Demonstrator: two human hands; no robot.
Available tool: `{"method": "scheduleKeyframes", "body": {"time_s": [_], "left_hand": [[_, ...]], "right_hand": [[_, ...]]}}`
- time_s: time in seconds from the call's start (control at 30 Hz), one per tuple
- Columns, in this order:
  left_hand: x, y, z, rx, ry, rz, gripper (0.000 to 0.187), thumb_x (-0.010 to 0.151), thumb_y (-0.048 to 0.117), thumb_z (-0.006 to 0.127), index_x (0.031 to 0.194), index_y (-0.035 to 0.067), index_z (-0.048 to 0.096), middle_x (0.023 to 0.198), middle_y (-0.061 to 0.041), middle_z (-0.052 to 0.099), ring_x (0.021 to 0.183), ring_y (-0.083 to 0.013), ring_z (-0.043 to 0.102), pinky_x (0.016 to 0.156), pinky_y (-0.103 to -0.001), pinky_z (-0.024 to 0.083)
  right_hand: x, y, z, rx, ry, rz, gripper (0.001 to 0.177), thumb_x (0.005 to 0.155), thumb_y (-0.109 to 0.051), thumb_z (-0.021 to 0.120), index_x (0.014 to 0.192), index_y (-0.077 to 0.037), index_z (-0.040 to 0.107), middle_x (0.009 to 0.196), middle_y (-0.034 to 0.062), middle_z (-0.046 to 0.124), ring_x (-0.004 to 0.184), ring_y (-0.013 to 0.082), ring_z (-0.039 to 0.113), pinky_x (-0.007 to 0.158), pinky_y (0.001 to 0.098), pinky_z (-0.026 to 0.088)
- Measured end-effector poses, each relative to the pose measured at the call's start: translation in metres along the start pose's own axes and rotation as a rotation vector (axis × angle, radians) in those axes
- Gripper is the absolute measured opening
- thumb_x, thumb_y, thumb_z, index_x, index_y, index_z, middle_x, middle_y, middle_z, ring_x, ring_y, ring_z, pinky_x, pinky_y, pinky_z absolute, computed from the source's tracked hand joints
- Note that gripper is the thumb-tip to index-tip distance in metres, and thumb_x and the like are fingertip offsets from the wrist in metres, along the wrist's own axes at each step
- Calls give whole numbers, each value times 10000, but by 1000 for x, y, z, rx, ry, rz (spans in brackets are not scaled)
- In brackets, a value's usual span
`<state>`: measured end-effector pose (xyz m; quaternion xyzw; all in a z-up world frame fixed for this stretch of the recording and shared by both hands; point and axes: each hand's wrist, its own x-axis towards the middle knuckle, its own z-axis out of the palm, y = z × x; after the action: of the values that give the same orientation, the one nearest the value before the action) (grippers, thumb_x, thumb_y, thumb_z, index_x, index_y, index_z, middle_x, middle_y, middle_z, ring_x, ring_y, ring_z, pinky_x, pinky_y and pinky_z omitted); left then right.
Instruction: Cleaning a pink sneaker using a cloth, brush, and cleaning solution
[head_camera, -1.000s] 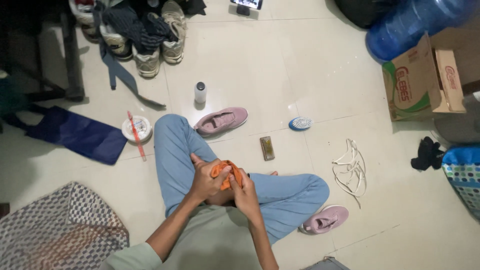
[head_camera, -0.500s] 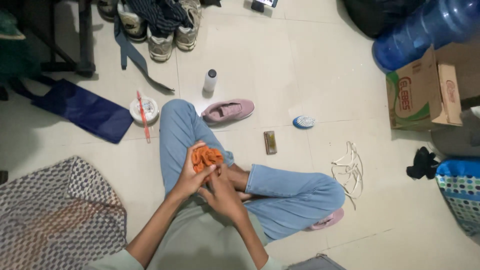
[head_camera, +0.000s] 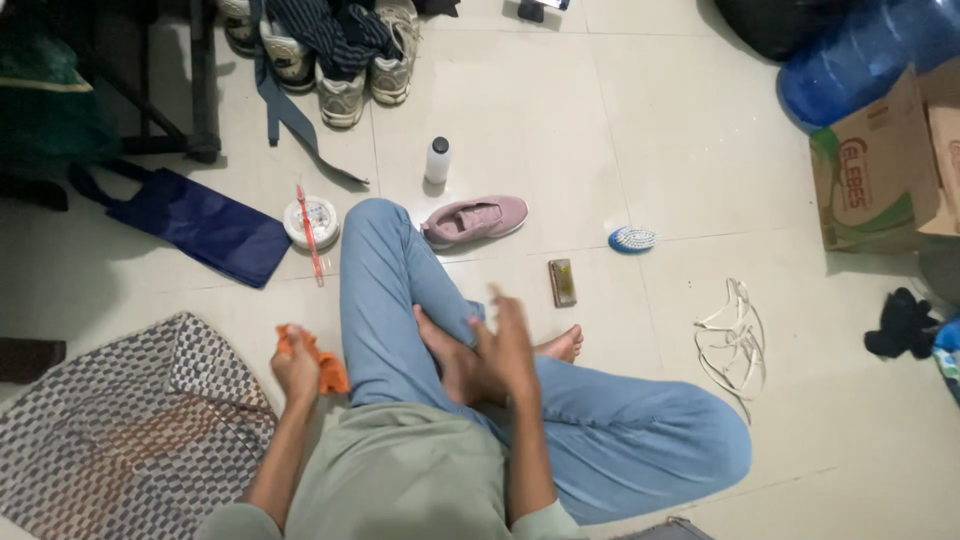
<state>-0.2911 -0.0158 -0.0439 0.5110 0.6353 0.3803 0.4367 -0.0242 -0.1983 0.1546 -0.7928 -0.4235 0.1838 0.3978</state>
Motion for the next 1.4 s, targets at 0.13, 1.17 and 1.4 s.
{"method": "scheduleKeyframes", "body": {"time_s": [0.13, 1.17, 1.4], "left_hand": [[12, -37, -50, 537, -45, -171, 702, 1122, 635, 374, 1025, 51, 751, 999, -246, 746, 1075, -445, 673, 945, -501, 470], [-5, 138, 212, 615, -500, 1049, 471, 888, 235, 740, 1324, 88, 641, 1311, -134, 622, 1267, -338, 560, 1030, -512, 437], [34, 77, 311, 1055, -524, 1104, 238, 882, 244, 672, 1072, 105, 702, 1015, -92, 702, 1032, -275, 624, 989, -493, 377]], "right_hand": [[24, 103, 6, -187, 265, 337, 764, 901, -278, 746, 1530, -27, 393, 1423, 340, 458, 1331, 534, 444, 1115, 591, 353], [83, 286, 30, -316, 490, 726, 817, 815, -3, 774, 1501, 50, 333, 1235, 279, 516, 1162, 477, 517, 1006, 569, 457], [81, 301, 34, -72, 363, 838, 700, 661, -193, 810, 1252, 80, 555, 1248, 275, 510, 1200, 522, 574, 1043, 580, 498]]}}
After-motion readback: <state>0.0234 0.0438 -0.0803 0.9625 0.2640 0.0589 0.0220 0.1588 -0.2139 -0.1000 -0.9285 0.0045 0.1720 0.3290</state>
